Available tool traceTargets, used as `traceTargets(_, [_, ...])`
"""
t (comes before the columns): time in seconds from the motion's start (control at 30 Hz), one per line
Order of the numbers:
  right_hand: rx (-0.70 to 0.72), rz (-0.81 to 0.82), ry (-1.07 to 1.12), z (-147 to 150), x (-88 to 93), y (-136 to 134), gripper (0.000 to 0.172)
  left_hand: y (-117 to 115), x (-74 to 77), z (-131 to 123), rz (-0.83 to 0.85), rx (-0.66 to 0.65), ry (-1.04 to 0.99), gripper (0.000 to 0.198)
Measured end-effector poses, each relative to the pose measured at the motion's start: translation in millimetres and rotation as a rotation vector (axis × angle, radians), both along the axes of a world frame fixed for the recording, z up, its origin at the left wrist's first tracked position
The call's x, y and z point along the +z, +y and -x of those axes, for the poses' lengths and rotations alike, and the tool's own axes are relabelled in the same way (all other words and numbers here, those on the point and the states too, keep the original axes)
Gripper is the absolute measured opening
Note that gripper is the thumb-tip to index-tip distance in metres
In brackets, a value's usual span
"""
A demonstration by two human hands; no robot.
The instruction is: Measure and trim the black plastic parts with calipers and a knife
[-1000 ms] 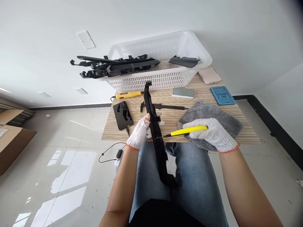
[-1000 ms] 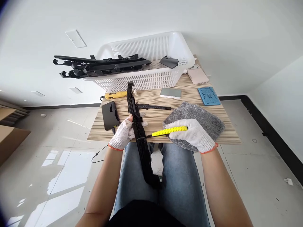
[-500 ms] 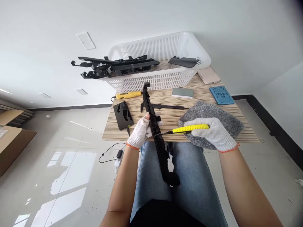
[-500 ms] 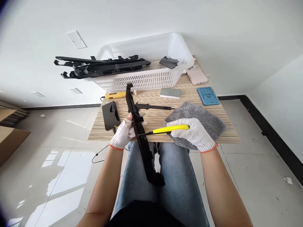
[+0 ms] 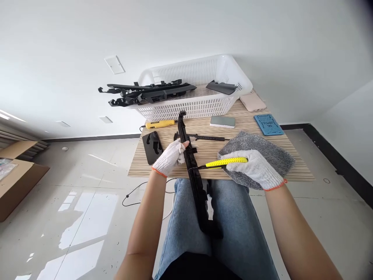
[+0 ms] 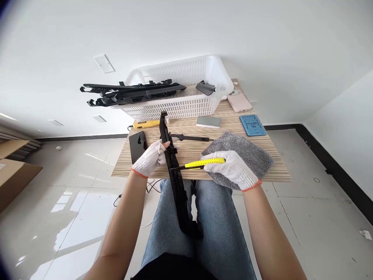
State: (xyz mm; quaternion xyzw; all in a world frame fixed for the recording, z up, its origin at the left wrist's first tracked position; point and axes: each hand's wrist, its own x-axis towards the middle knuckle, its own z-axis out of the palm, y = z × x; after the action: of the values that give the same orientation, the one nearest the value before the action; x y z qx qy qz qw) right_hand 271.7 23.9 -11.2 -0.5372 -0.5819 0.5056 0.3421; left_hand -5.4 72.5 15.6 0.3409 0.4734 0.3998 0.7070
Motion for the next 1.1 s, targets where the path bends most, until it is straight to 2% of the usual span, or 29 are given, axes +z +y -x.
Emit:
traceTargets(0.2, [0.022, 0.033, 0.066, 1.4, 0.7, 1.2, 0.047, 26.2, 20.4, 2.9, -0.064, -0.084, 0.001, 0.018])
traceTargets(0.33, [0.034, -0.007, 0.045, 3.0, 3.5, 1.3, 0.035, 37.4, 34.2, -1.8, -0.099, -0.035, 0.046, 0.022])
traceTargets(0.4, [0.041, -0.027, 0.046, 3.6, 4.4, 0.9, 0.029, 37.8, 39.0, -3.7, -0.121, -0.004, 0.080, 0.019])
traceTargets(0.47, [0.053, -0.029, 0.066, 4.0, 4.6, 0.8, 0.030, 34.0, 41.1, -4.2, -0.132, -0.012, 0.111, 0.021])
traceTargets(0.67, [0.046, -0.018, 0.051, 4.2, 1.2, 1.7, 0.036, 13.9, 31.1, 1.1, -0.208, -0.224, 0.305, 0.060])
traceTargets(0.8, [0.042, -0.004, 0.081, 3.3, -1.6, 1.0, 0.041, 11.1, 21.2, 2.6, -0.251, -0.342, 0.343, 0.078])
traceTargets(0.87, [0.043, 0.007, 0.124, 2.1, -1.6, 0.6, 0.041, 11.8, 16.9, 0.8, -0.237, -0.337, 0.344, 0.074])
traceTargets(1.0, [-0.030, 0.004, 0.182, 0.7, 1.3, 0.5, 0.046, 8.7, 8.9, -6.8, -0.206, -0.233, 0.309, 0.043])
traceTargets(1.1, [-0.116, -0.033, 0.139, 2.8, 2.5, 1.0, 0.041, 1.3, 2.1, -10.5, -0.223, -0.211, 0.264, 0.054])
